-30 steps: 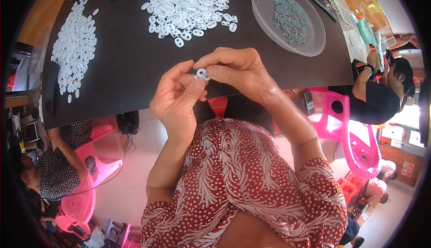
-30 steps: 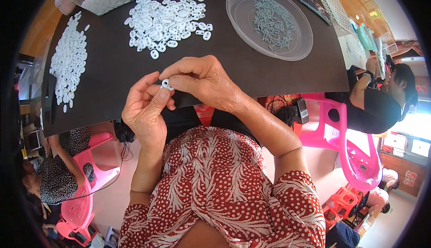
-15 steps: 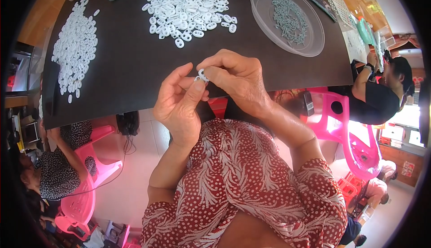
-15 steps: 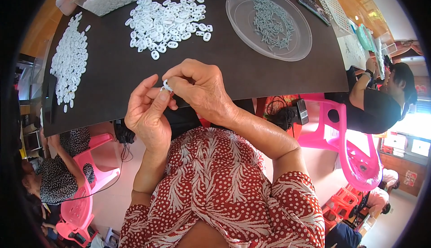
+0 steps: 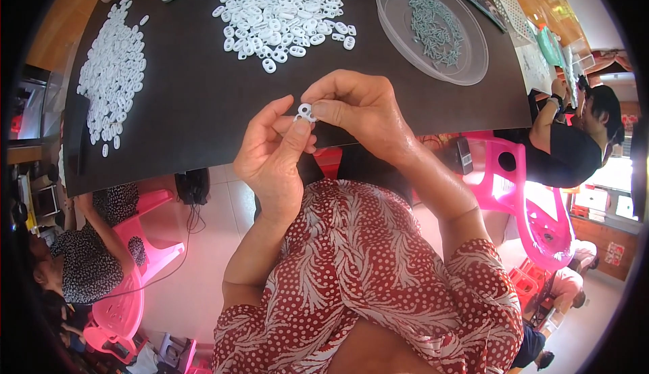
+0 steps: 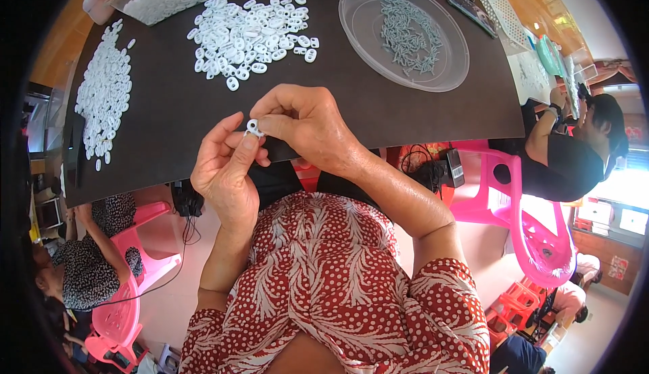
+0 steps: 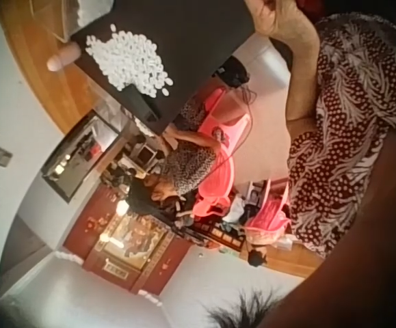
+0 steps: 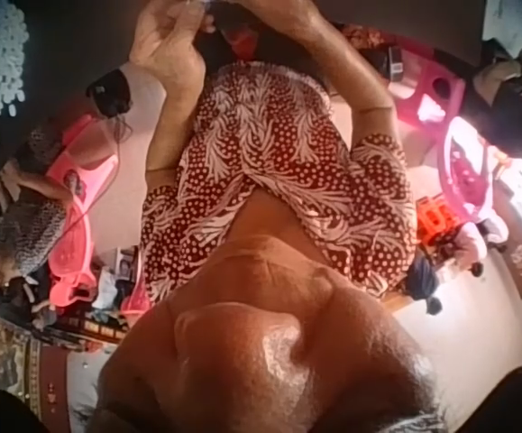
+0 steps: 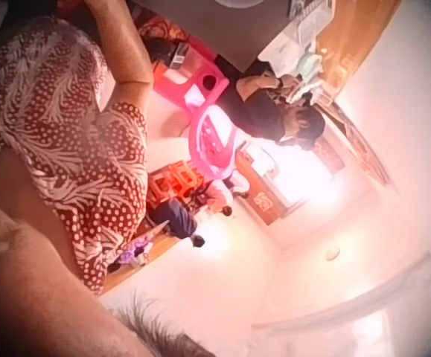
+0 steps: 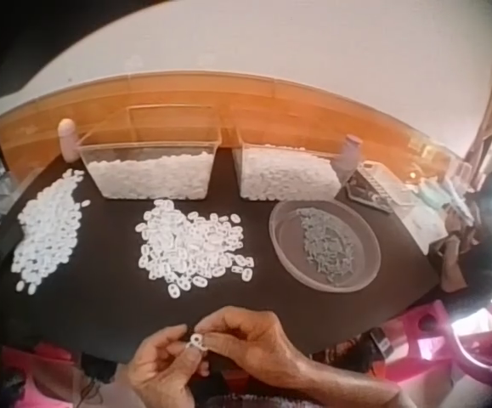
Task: Assembling small white plastic components by manually inserting smaller metal parts into them.
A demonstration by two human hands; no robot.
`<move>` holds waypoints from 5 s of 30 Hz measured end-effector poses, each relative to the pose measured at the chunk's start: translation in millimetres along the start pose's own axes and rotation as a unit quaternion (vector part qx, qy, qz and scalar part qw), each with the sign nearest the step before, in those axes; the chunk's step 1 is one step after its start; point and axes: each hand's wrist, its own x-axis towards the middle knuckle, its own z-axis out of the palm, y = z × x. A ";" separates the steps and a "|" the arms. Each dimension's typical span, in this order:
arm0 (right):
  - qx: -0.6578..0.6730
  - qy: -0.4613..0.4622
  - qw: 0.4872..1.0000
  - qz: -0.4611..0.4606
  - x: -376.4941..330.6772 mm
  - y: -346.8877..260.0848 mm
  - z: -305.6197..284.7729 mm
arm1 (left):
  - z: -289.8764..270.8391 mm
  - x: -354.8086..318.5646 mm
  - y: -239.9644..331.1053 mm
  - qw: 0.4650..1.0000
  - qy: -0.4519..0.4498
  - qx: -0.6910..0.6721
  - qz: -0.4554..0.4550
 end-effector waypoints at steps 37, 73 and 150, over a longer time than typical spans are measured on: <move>-0.272 0.098 0.903 -0.317 -6.3 10.7 6.6 | 2.1 10.6 6.8 0.999 -0.012 -0.030 -0.029; -0.181 0.109 0.901 -0.378 -10.5 16.4 16.0 | -0.7 -3.3 -12.2 0.992 -0.029 -0.035 0.118; -0.471 0.324 0.746 -0.341 145.5 -68.3 -155.4 | 46.5 100.6 3.5 0.619 -0.292 0.561 0.466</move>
